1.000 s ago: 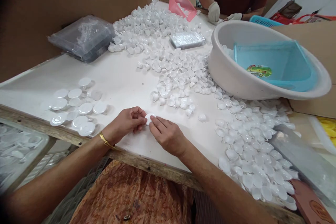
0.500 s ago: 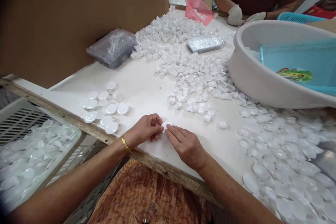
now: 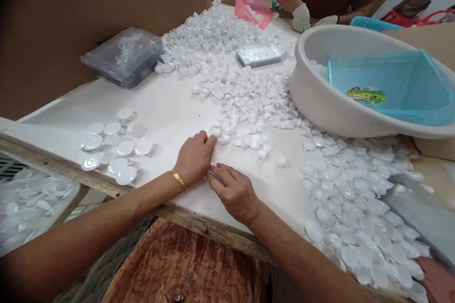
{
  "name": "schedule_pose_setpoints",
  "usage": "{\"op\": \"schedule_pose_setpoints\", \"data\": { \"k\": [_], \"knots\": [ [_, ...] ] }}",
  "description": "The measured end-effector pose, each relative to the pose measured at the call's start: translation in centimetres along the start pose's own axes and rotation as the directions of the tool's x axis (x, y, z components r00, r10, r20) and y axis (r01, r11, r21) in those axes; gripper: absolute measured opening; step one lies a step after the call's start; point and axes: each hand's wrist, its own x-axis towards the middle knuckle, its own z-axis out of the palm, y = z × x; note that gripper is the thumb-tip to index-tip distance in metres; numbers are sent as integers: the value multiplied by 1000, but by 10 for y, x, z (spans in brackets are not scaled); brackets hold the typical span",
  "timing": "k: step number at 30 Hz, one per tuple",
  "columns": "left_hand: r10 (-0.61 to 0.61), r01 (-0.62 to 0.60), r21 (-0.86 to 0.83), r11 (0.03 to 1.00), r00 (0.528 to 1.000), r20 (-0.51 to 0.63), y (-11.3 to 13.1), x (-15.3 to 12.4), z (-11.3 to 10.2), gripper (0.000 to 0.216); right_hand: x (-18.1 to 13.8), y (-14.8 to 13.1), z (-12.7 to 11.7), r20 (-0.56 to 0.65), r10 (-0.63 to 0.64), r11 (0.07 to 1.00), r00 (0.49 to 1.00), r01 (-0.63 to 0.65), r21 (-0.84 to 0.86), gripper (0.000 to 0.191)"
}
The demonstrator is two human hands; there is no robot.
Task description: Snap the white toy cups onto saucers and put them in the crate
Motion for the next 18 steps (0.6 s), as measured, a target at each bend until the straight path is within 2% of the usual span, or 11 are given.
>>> {"op": "schedule_pose_setpoints", "data": {
  "k": [5, 9, 14, 18],
  "knots": [
    [101, -105, 81, 991, 994, 46, 2, 0, -4, 19, -7, 6, 0, -47, -29, 997, 998, 33, 74, 30],
    [176, -181, 101, 978, 983, 54, 5, 1, -8, 19, -10, 7, -7, 54, -40, 997, 998, 36, 63, 38],
    [117, -118, 80, 990, 993, 11, 4, 2, -2, 22, -4, 4, -9, 76, -35, 998, 996, 31, 55, 33],
    [61, -61, 59, 996, 998, -9, -9, -1, -4, 30, 3, 3, -20, 142, 99, 985, 985, -117, 125, 30]
  ]
}}
